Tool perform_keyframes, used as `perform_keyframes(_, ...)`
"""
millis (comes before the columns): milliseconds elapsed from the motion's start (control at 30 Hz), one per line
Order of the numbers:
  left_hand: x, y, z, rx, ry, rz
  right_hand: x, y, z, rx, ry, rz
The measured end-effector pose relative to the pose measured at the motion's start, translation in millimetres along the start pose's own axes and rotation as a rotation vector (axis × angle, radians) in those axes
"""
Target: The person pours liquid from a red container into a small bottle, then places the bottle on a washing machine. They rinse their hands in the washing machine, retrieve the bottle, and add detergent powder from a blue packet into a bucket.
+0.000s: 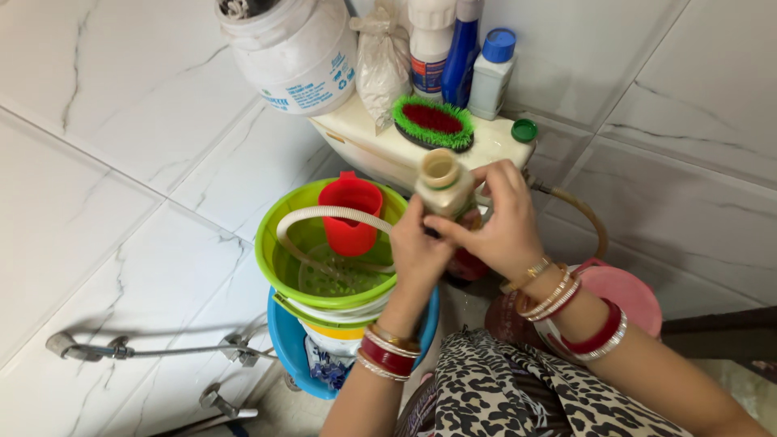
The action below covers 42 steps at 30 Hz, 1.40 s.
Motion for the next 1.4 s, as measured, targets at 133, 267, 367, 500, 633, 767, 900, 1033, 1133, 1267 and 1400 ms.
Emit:
perform_keyframes(133,-18.5,-8.0,7.0,0.149,-0.110,0.265,4.1,10.9,27.6,-0.035,-0.100,-0.212)
perform_keyframes(267,-34.9,-5.5,19.5,0.131,-0.176,0.131,30.9,35.4,55.5,0.121,-0.243,-0.528)
perform_keyframes(367,-43.7,1.8,25.5,0.146,-0.219,0.079,57.4,43.4,72.4,0.305,-0.509,-0.973)
perform_keyframes(500,-48.6,10.5,29.5,0.151,-0.261,0.104,65.4,36.2,84.5,0.301,-0.595,-1.463)
perform_keyframes(633,-49.0,12.6,32.1,0.119,-0.303,0.119,57.8,25.9,82.9,0.276,-0.566,-1.629)
perform_keyframes(767,-46.5,11.5,35.8,0.127,-0.313,0.139,53.7,16.6,80.8,0.297,-0.509,-1.431)
perform_keyframes(900,-41.3,12.1,38.3,0.148,-0.309,0.120,50.7,9.1,81.9,0.255,-0.445,-1.468)
perform_keyframes(1033,-36.8,12.7,39.0,0.175,-0.317,0.078,47.1,8.0,82.3,0.226,-0.423,-1.580)
perform_keyframes(1133,-34.6,10.8,39.0,0.188,-0.328,0.108,46.5,10.2,82.7,0.238,-0.408,-1.559)
perform_keyframes(1267,-31.7,7.0,40.1,0.175,-0.339,0.066,49.8,13.9,86.1,0.292,-0.410,-1.498)
perform_keyframes(1400,-27.2,4.2,43.0,0.175,-0.316,-0.017,54.9,20.8,90.4,0.404,-0.353,-1.681)
Point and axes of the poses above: each hand's wrist, its own z-axis away from the middle knuckle, its own x-axis out of the palm, y = z × x, the point moved 2 cm from there along -z, towards the middle knuckle, and after that the axes turned 15 degrees about -y, right-handed, at the moved point
